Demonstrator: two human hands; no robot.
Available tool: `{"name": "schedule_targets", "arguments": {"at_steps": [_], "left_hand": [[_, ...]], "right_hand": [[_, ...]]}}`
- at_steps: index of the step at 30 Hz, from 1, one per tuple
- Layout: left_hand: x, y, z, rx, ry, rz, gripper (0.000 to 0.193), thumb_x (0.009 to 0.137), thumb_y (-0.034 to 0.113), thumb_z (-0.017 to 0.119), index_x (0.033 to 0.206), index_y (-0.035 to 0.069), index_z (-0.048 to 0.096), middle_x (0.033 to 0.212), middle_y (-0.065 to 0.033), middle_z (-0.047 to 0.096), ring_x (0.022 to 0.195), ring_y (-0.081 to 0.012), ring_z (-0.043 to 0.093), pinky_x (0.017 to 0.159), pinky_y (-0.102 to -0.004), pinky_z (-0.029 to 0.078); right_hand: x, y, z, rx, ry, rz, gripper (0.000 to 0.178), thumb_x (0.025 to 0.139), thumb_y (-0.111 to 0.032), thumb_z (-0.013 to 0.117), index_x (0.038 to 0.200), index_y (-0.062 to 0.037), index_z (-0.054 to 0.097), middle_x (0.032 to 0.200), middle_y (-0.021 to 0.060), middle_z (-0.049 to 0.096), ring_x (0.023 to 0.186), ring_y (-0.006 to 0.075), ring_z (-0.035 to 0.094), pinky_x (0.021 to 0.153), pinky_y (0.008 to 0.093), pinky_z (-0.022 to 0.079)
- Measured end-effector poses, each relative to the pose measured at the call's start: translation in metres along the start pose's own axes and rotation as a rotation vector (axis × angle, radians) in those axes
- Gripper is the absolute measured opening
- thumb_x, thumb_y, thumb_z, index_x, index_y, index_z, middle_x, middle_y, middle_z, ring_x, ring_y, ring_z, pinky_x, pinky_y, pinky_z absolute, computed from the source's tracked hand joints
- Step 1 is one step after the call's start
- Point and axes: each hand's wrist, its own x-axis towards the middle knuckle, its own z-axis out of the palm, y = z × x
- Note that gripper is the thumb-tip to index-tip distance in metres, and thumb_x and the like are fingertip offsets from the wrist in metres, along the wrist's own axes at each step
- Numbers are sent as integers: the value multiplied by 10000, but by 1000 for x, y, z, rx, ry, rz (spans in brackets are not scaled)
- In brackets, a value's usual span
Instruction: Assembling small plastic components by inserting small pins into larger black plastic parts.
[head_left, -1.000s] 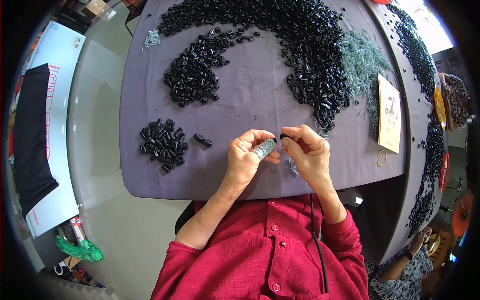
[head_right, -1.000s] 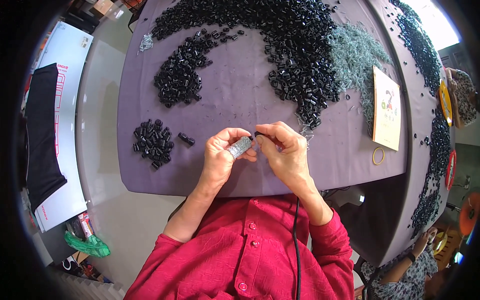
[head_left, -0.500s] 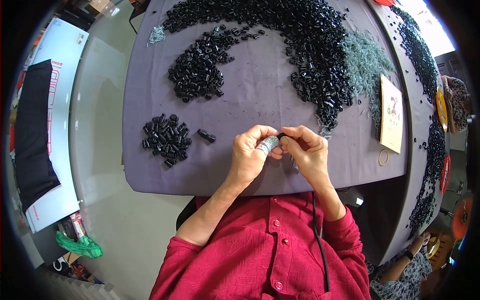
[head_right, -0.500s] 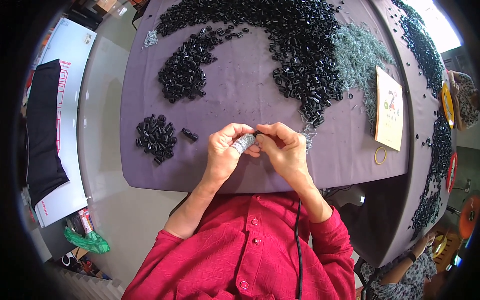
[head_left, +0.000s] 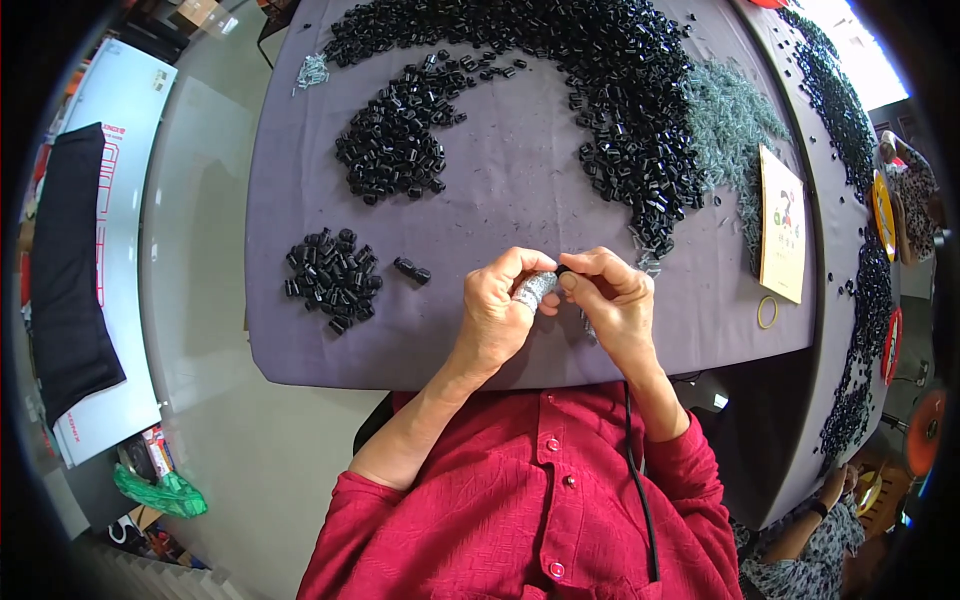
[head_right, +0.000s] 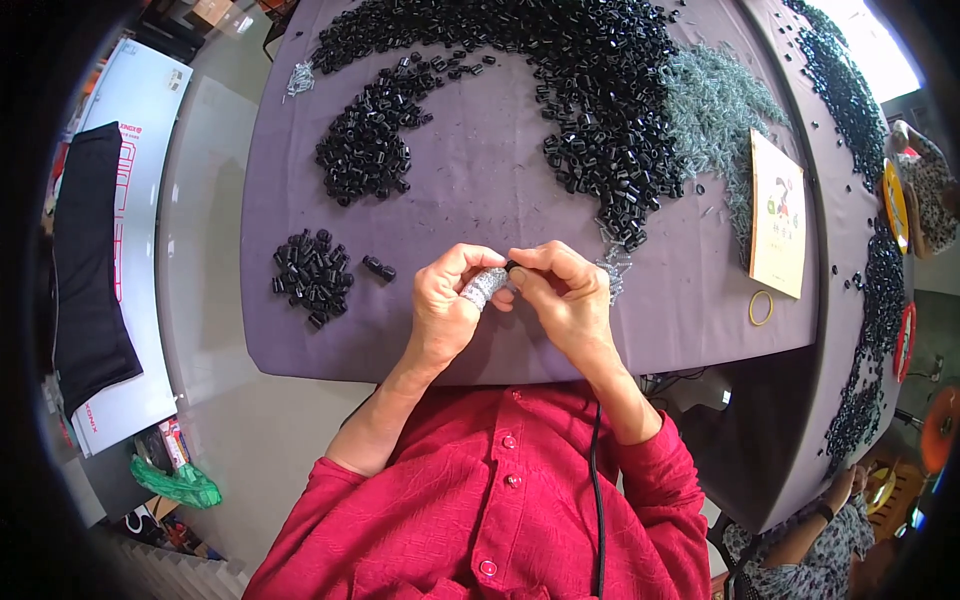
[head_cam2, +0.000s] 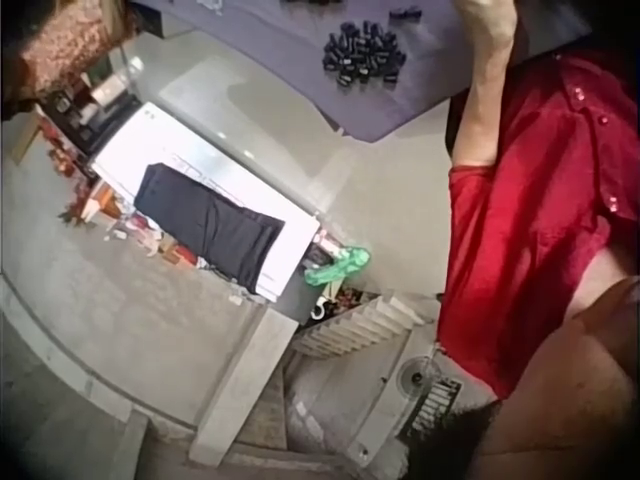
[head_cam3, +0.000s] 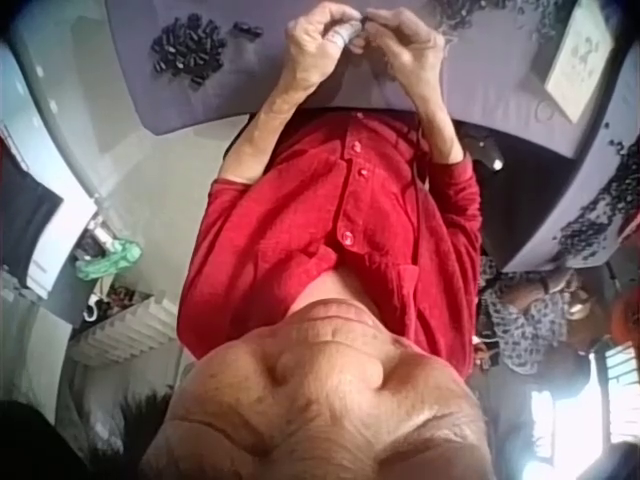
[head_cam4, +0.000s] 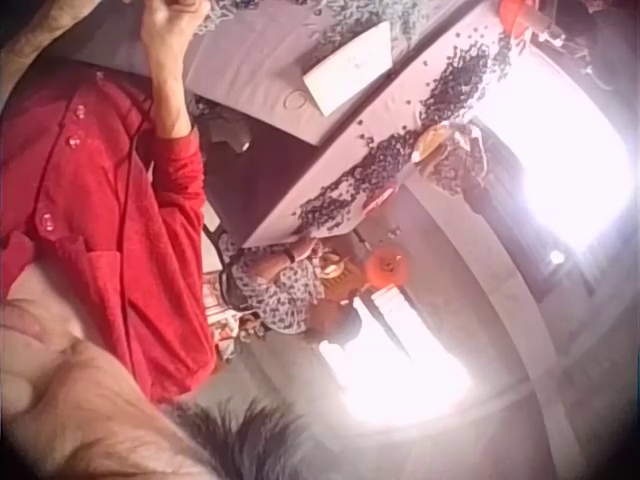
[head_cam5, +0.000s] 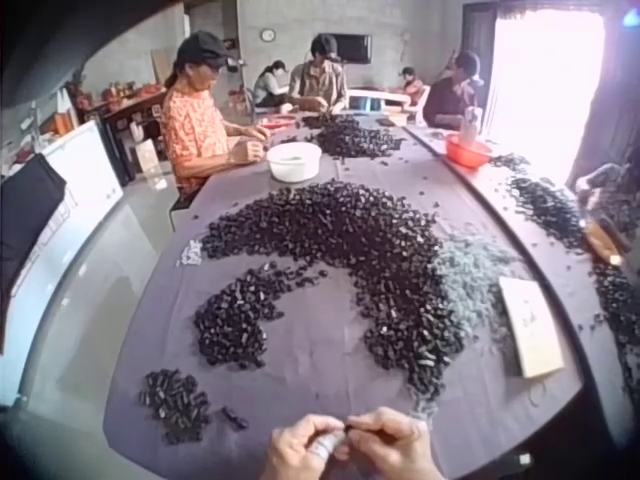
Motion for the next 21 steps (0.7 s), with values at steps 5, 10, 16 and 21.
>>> {"name": "schedule_targets", "arguments": {"at_steps": [5,10,16,21], "left_hand": [[3,-4,1,-336,36,-118,141,863,-116,487,932,-51,592,823,-99,655,684,-141,661,617,-266,583],[1,-10,2,-303,69,-162,156,885,-90,480,978,-50,598,845,-97,651,695,-150,661,656,-270,587],[-4,5,-1,-4,25,-102,202,874,-86,464,1029,-45,587,854,-99,655,739,-155,661,703,-296,580],[1,14,-8,264,-86,-51,182,873,-60,499,1025,-28,595,753,-55,646,687,-112,644,625,-257,557]], "right_hand": [[4,6,4,31,-10,-93,182,827,89,619,981,8,673,878,-9,632,783,61,582,685,183,466],[5,3,7,-383,2,-327,213,752,75,641,946,-6,669,867,88,655,757,182,635,699,271,508],[11,-1,8,-625,-91,-605,267,724,71,598,971,-25,627,857,113,633,776,284,619,659,365,509],[9,-1,4,-660,-120,-616,269,734,57,579,992,-16,595,845,112,621,765,287,607,665,367,499]]}}
